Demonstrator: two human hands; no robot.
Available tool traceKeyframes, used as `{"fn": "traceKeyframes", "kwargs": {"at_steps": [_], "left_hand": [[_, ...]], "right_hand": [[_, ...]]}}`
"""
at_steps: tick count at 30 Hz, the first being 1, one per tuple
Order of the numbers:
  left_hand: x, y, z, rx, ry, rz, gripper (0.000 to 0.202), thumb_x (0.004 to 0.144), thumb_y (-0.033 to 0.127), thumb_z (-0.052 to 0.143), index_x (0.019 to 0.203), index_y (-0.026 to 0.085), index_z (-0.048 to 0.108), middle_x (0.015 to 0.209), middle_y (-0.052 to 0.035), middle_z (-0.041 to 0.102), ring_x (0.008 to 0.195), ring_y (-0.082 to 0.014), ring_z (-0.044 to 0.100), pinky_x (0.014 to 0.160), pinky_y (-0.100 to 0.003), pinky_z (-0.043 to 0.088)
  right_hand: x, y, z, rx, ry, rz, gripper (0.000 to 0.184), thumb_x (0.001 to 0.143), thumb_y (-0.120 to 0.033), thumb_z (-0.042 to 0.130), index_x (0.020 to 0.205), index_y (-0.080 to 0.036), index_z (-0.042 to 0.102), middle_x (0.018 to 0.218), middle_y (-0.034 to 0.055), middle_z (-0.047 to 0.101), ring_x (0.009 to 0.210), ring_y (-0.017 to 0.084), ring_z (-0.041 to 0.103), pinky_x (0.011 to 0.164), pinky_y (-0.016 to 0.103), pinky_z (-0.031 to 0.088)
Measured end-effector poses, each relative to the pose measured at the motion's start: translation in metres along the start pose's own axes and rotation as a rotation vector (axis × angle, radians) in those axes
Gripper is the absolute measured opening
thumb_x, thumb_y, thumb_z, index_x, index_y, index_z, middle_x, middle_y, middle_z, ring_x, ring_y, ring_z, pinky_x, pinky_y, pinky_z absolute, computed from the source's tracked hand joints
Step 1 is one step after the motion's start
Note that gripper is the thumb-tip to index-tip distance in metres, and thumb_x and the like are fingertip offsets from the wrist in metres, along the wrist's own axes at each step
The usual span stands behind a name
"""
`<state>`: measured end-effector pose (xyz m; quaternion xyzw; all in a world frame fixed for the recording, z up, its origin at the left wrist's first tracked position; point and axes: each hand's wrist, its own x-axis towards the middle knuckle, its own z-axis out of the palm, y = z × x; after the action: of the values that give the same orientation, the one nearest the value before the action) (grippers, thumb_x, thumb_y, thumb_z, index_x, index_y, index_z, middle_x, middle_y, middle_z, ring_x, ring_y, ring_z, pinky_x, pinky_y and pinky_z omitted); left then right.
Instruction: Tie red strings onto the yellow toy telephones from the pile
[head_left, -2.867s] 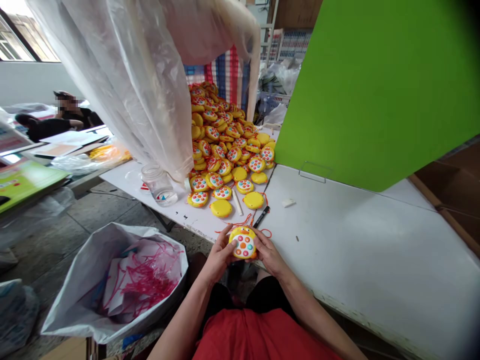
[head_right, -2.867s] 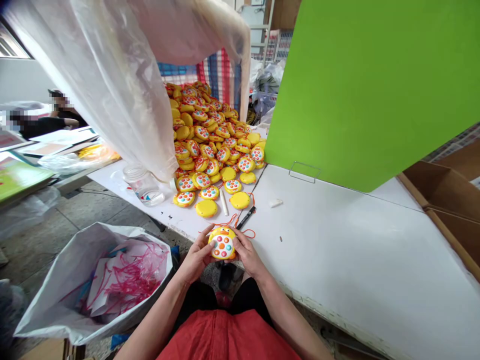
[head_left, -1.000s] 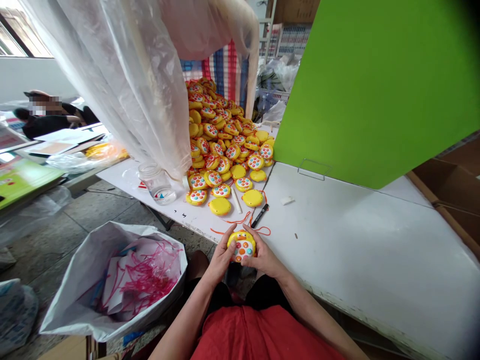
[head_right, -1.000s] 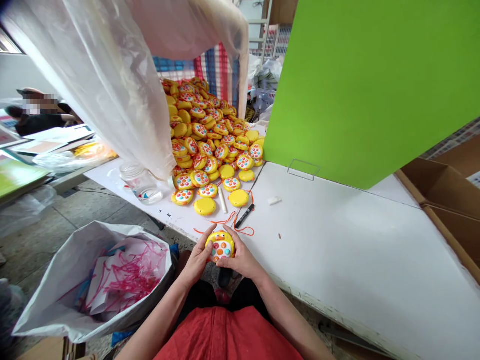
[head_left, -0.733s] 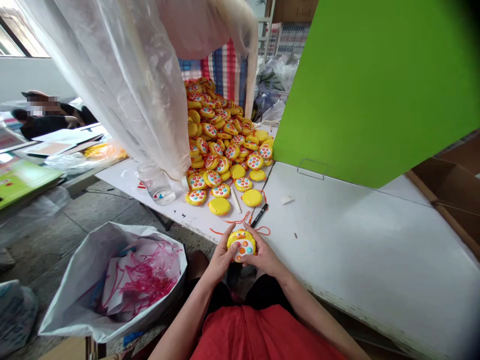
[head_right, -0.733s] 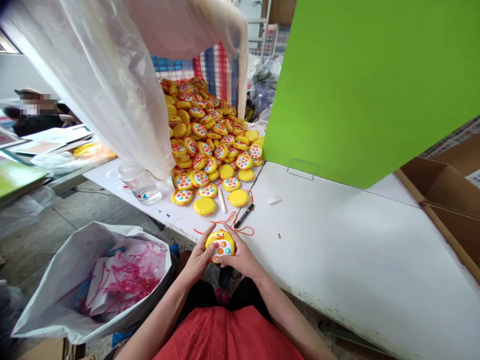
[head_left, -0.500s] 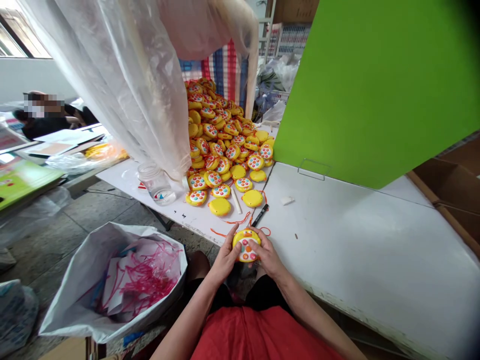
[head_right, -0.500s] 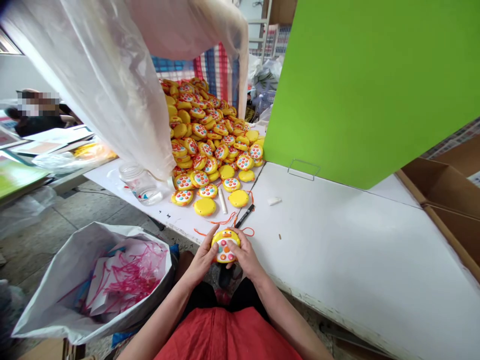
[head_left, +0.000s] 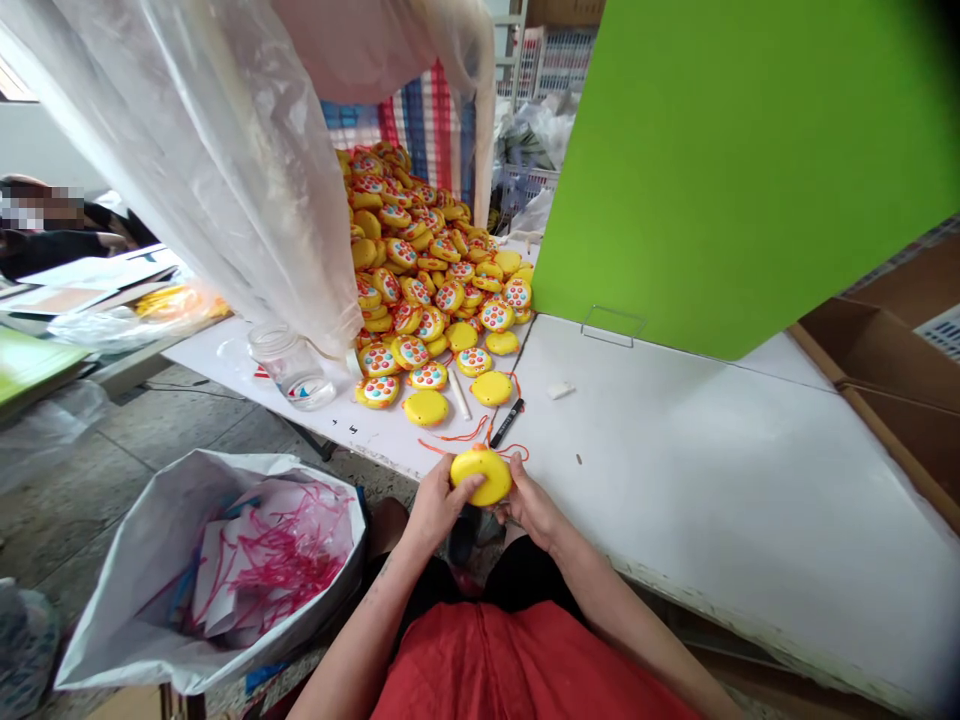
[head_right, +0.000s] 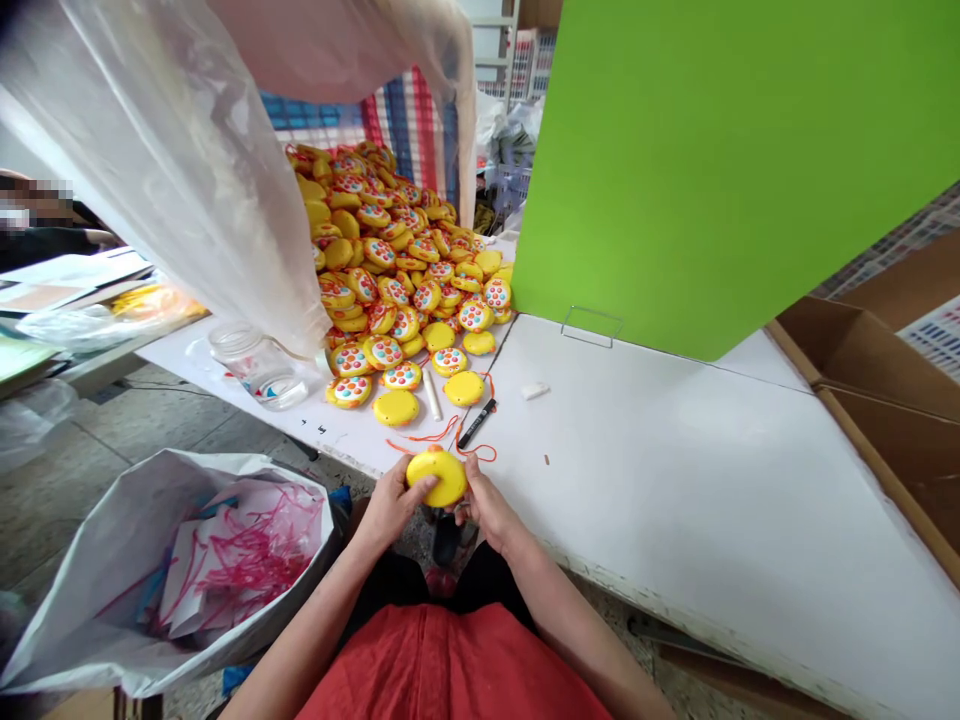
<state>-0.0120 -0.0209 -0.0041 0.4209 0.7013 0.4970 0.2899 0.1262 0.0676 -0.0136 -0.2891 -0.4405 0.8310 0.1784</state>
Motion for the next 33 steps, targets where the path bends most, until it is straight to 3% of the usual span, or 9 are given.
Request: {"fn": "traceKeyframes", "kwargs": {"at_steps": [4,8,15,19,21,23,27,30,33], "left_hand": [[-0.003,0.007,-0.002,-0.054,0.05,-0.115,0.045,0.087,0.059,0.04,0.077,0.017,0.053,0.055,0.0032,0.049,0.045,-0.0117,0.045,0.043,-0.022,0.032],[-0.004,0.008,0.002,-0.214,0.062,-0.092,0.052,0.088,0.06,0.038,0.079,0.014,0.059,0.057,0.0009,0.051,0.048,-0.0112,0.045,0.044,-0.022,0.034],[-0.005,-0.01,0.007,-0.532,0.119,-0.241,0.059,0.081,0.059,0.054,0.119,0.015,0.053,0.061,0.0039,0.054,0.044,-0.0095,0.048,0.044,-0.022,0.042],[-0.013,-0.001,0.003,-0.849,-0.069,-0.42,0.066,0.082,0.066,0.045,0.126,0.016,0.046,0.078,-0.0047,0.064,0.058,-0.0146,0.062,0.054,-0.03,0.053],[-0.016,0.005,0.003,-0.992,-0.145,-0.441,0.06,0.084,0.062,0.047,0.123,0.016,0.05,0.091,-0.0095,0.066,0.071,-0.0168,0.065,0.059,-0.03,0.055],[-0.017,0.008,0.003,-1.049,-0.113,-0.44,0.049,0.084,0.05,0.057,0.12,0.017,0.051,0.099,-0.0099,0.066,0.078,-0.0179,0.067,0.062,-0.029,0.057],[-0.017,0.008,0.005,-1.096,-0.056,-0.421,0.045,0.084,0.035,0.062,0.125,0.025,0.045,0.118,-0.0091,0.061,0.087,-0.0207,0.068,0.067,-0.035,0.059],[-0.018,0.009,0.005,-1.105,-0.09,-0.388,0.049,0.085,0.035,0.061,0.13,0.032,0.04,0.127,-0.0079,0.055,0.091,-0.0215,0.067,0.067,-0.037,0.06],[-0.02,0.014,0.009,-1.099,-0.113,-0.361,0.052,0.085,0.036,0.061,0.132,0.034,0.039,0.129,-0.0073,0.054,0.092,-0.0214,0.067,0.068,-0.036,0.06]], "right_hand": [[-0.004,-0.001,0.005,-0.044,-0.068,-0.083,0.055,0.086,-0.064,0.046,0.117,-0.02,0.054,0.078,0.0041,0.066,0.056,0.012,0.061,0.043,0.02,0.046],[-0.008,-0.002,0.01,-0.028,-0.081,-0.082,0.057,0.087,-0.057,0.051,0.131,-0.023,0.043,0.082,0.0041,0.068,0.051,0.013,0.063,0.039,0.021,0.048],[-0.008,-0.007,0.004,-0.049,-0.017,-0.137,0.057,0.088,-0.058,0.049,0.131,-0.021,0.045,0.095,0.0095,0.069,0.063,0.017,0.066,0.041,0.022,0.049],[-0.014,-0.014,0.001,-0.478,0.01,-0.445,0.047,0.087,-0.046,0.057,0.131,-0.032,0.05,0.131,0.0057,0.054,0.109,0.024,0.058,0.083,0.041,0.055],[-0.018,-0.018,0.001,-0.749,-0.095,-0.574,0.04,0.083,-0.038,0.064,0.122,-0.034,0.06,0.137,0.002,0.05,0.128,0.027,0.042,0.107,0.05,0.035],[-0.021,-0.019,0.002,-0.858,-0.144,-0.637,0.044,0.081,-0.035,0.068,0.124,-0.035,0.059,0.143,0.0009,0.044,0.135,0.028,0.032,0.114,0.053,0.022],[-0.021,-0.014,-0.002,-0.565,-0.068,-0.5,0.062,0.088,-0.039,0.059,0.144,-0.035,0.032,0.149,0.0046,0.034,0.132,0.024,0.039,0.109,0.049,0.032],[-0.018,-0.008,-0.006,-0.332,-0.108,-0.294,0.052,0.094,-0.046,0.045,0.142,-0.03,0.036,0.145,0.0061,0.041,0.13,0.022,0.043,0.106,0.046,0.038],[-0.016,-0.003,-0.005,-0.325,-0.112,-0.288,0.061,0.089,-0.043,0.055,0.143,-0.028,0.032,0.147,0.0055,0.038,0.131,0.022,0.041,0.108,0.042,0.036]]}}
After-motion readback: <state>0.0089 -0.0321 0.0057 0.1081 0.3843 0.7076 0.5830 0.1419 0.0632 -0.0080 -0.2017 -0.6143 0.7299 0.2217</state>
